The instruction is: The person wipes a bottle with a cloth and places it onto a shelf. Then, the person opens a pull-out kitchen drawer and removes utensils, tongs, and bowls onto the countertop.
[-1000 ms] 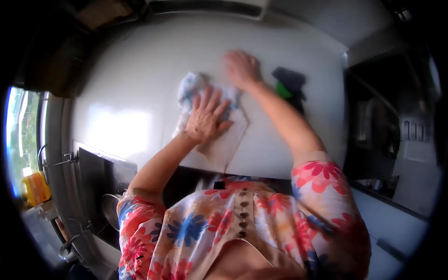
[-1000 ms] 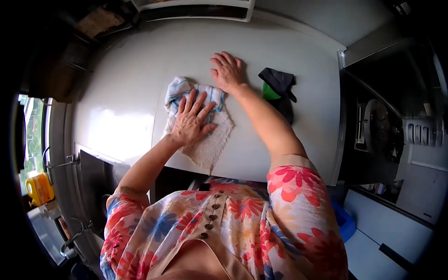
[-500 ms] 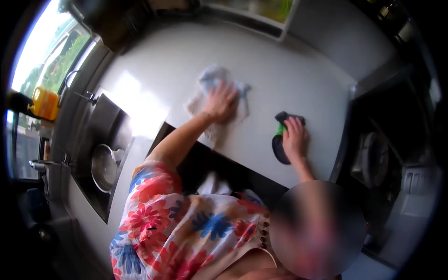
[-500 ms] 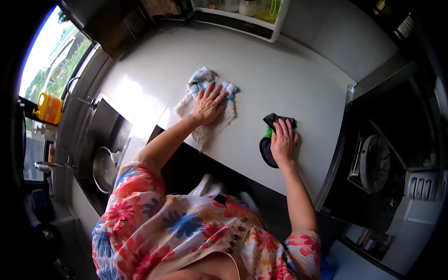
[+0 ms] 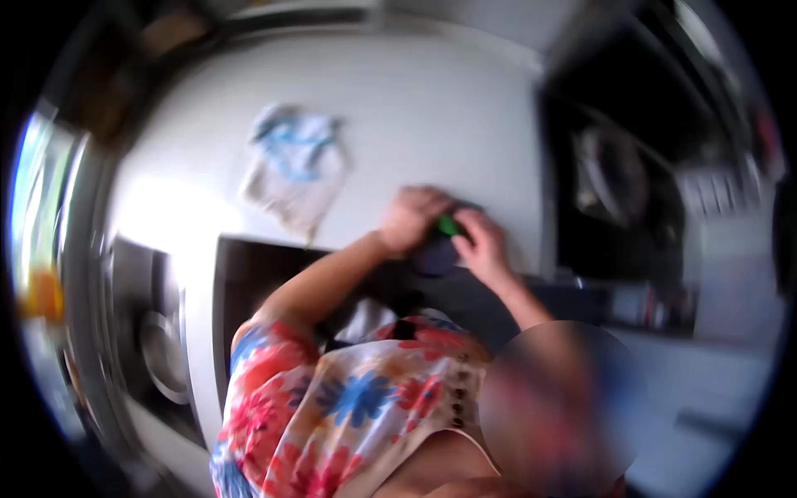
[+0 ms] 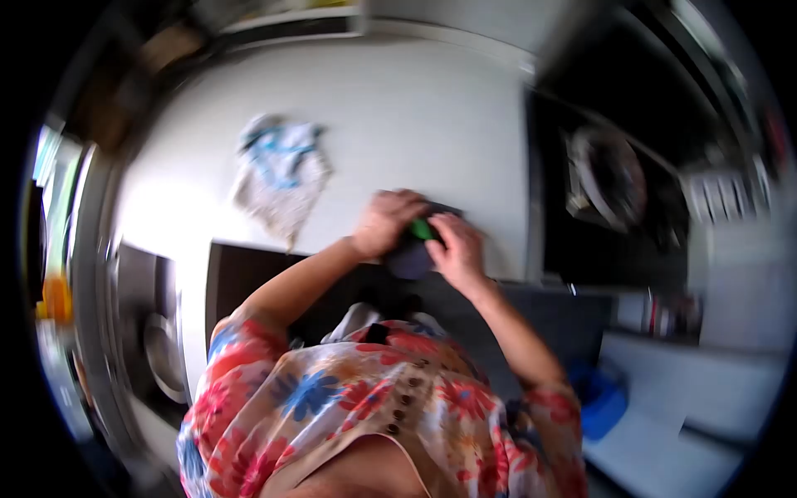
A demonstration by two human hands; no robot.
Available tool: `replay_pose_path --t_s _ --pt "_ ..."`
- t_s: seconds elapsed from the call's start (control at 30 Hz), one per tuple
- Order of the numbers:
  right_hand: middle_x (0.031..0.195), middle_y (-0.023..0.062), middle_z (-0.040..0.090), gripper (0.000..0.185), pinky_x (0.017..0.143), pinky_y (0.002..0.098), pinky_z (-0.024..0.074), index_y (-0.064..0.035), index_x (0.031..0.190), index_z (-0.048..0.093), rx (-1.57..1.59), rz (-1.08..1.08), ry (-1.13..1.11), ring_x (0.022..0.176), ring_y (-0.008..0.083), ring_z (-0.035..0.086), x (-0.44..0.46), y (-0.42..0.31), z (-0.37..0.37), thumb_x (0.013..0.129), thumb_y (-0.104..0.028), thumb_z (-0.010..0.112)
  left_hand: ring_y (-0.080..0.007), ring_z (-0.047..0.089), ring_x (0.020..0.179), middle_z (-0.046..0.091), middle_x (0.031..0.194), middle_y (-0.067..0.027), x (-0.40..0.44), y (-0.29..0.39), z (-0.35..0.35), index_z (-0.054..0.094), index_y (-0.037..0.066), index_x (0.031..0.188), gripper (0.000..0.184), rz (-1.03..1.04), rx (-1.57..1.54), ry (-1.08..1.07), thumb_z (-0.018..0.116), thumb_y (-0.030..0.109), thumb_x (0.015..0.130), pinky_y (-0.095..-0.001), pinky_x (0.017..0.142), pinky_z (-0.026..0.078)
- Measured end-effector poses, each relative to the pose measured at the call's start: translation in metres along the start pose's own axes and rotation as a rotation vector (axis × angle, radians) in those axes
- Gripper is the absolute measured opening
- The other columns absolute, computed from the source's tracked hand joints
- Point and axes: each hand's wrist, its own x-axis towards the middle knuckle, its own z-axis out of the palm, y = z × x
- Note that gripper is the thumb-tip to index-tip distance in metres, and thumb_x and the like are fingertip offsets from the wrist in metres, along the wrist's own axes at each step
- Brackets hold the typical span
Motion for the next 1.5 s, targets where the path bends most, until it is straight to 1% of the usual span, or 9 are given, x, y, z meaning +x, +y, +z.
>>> replay_pose_path --t_s 0.13,0.23,0.43,0.67,0.8,1.13,1.2,1.37,1.5 --pt "0.105 0.0074 0.057 0.022 0.084 0.0407 0.039 -0.005 0.094 0.058 -0.126 0.134 -0.055 0.106 0.0234 0.052 -0.062 -0.018 -0.012 0.074 -0.012 0.062 -0.0247 0.041 0.117 0.052 0.119 0.0002 -0.006 -0.034 -0.052 0.055 0.016 0.113 0.05 -0.234 0.468 -0.116 0.053 0.002 0.064 -0.0453 0.091 0.03" --pt "0.098 0.0086 0.06 0.018 0.083 0.0407 0.0408 -0.0047 0.091 0.059 -0.257 0.189 0.065 0.1 0.0254 0.055 -0.099 -0.045 -0.011 0.074 -0.011 0.06 -0.0205 0.038 0.12 0.051 0.123 0.0052 -0.017 -0.086 -0.077 0.053 0.021 0.118 0.053 -0.373 0.675 -0.119 0.051 0.003 0.068 -0.0477 0.096 0.025" --pt "0.091 0.0083 0.062 0.015 0.08 0.0402 0.0413 -0.009 0.09 0.06 -0.03 0.631 -0.059 0.088 0.0276 0.057 -0.183 -0.061 0.023 0.076 -0.012 0.055 -0.0213 0.037 0.124 0.049 0.126 -0.001 -0.007 -0.127 -0.067 0.05 0.013 0.121 0.047 -0.464 0.724 -0.108 0.047 0.006 0.074 -0.0487 0.099 0.023" --pt "0.091 0.0134 0.062 0.019 0.075 0.0385 0.0468 -0.0076 0.095 0.062 -0.033 0.882 -0.001 0.086 0.0313 0.058 -0.277 -0.039 0.012 0.081 -0.016 0.053 -0.0275 0.025 0.13 0.039 0.134 -0.0055 0.039 -0.056 -0.003 0.039 0.01 0.129 0.056 -0.415 0.596 -0.249 0.05 0.009 0.075 -0.0498 0.103 0.019" --pt "0.093 0.0139 0.063 0.021 0.076 0.0385 0.0469 -0.0091 0.099 0.062 0.068 1.102 0.009 0.086 0.0311 0.059 -0.329 -0.022 -0.038 0.083 -0.016 0.05 -0.03 0.027 0.128 0.039 0.132 -0.0124 0.057 -0.017 0.023 0.038 0.008 0.13 0.06 -0.42 0.598 -0.153 0.055 0.012 0.073 -0.0462 0.103 0.021" --pt "0.083 0.0162 0.062 0.019 0.067 0.0411 0.047 -0.0074 0.088 0.065 -0.208 1.175 0.231 0.076 0.0351 0.059 -0.519 0.047 -0.138 0.078 -0.02 0.055 -0.0368 0.036 0.121 0.042 0.13 -0.017 0.049 0.013 0.096 0.046 0.007 0.125 0.042 -0.352 0.594 -0.005 0.049 0.014 0.084 -0.0422 0.101 0.03" --pt "0.078 0.0162 0.062 0.017 0.063 0.0391 0.0465 -0.0066 0.086 0.065 -0.15 1.268 0.317 0.071 0.0342 0.059 -0.513 0.064 -0.179 0.077 -0.018 0.057 -0.0366 0.038 0.12 0.043 0.129 -0.0176 0.047 0.0 0.095 0.047 0.007 0.124 0.04 -0.313 0.637 0.0 0.048 0.016 0.086 -0.0421 0.101 0.03" --pt "0.072 0.0161 0.06 0.014 0.061 0.0383 0.0462 -0.0068 0.086 0.064 -0.169 1.043 0.473 0.068 0.0343 0.058 -0.494 0.117 -0.233 0.077 -0.015 0.057 -0.0323 0.042 0.116 0.048 0.125 -0.0132 0.045 -0.012 0.089 0.055 0.007 0.116 0.03 -0.416 0.559 0.062 0.05 0.01 0.086 -0.0401 0.097 0.037" --pt "0.076 0.0164 0.061 0.016 0.063 0.0388 0.0469 -0.007 0.087 0.064 -0.1 1.071 0.336 0.07 0.0342 0.059 -0.491 0.152 -0.23 0.077 -0.014 0.055 -0.0351 0.044 0.109 0.052 0.119 -0.0149 0.053 -0.03 0.094 0.056 0.009 0.115 0.032 -0.519 0.717 0.125 0.047 0.006 0.084 -0.045 0.091 0.038"
